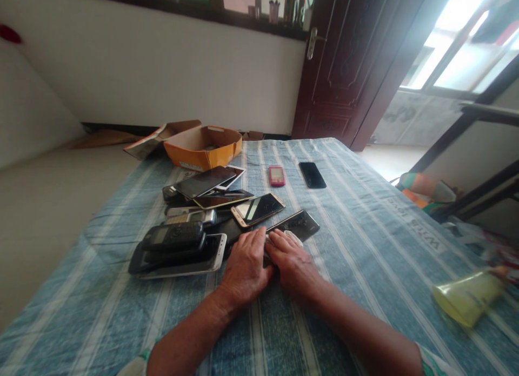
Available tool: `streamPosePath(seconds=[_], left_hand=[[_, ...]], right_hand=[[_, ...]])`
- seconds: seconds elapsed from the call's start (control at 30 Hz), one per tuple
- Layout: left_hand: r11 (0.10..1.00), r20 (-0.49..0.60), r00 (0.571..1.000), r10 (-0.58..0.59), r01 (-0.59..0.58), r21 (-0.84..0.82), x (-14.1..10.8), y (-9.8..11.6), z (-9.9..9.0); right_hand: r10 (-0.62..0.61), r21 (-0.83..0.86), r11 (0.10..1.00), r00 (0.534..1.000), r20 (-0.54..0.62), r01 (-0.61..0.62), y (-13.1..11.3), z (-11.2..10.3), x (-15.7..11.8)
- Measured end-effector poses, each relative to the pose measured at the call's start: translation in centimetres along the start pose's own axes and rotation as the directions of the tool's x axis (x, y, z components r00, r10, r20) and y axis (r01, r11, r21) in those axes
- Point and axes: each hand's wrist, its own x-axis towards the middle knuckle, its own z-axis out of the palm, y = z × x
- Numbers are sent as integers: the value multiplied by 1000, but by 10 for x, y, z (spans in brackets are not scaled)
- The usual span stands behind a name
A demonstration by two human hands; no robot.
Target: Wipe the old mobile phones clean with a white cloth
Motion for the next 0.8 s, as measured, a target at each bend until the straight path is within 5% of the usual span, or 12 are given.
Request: streamPosePath(seconds=[0.17,0.5,0.8], left_hand=[[1000,16,1000,18,-18,-4,0,-1,-1],[1000,15,1000,5,-5,2,-1,2,0],[999,24,999,21,-20,-37,-1,1,-1]], right_hand=[[31,-13,999,998,47,-30,-6,-7,15],[-35,-50,998,999,31,37,2,-5,-26],[8,-96,995,998,66,-2,-8,-11,7]])
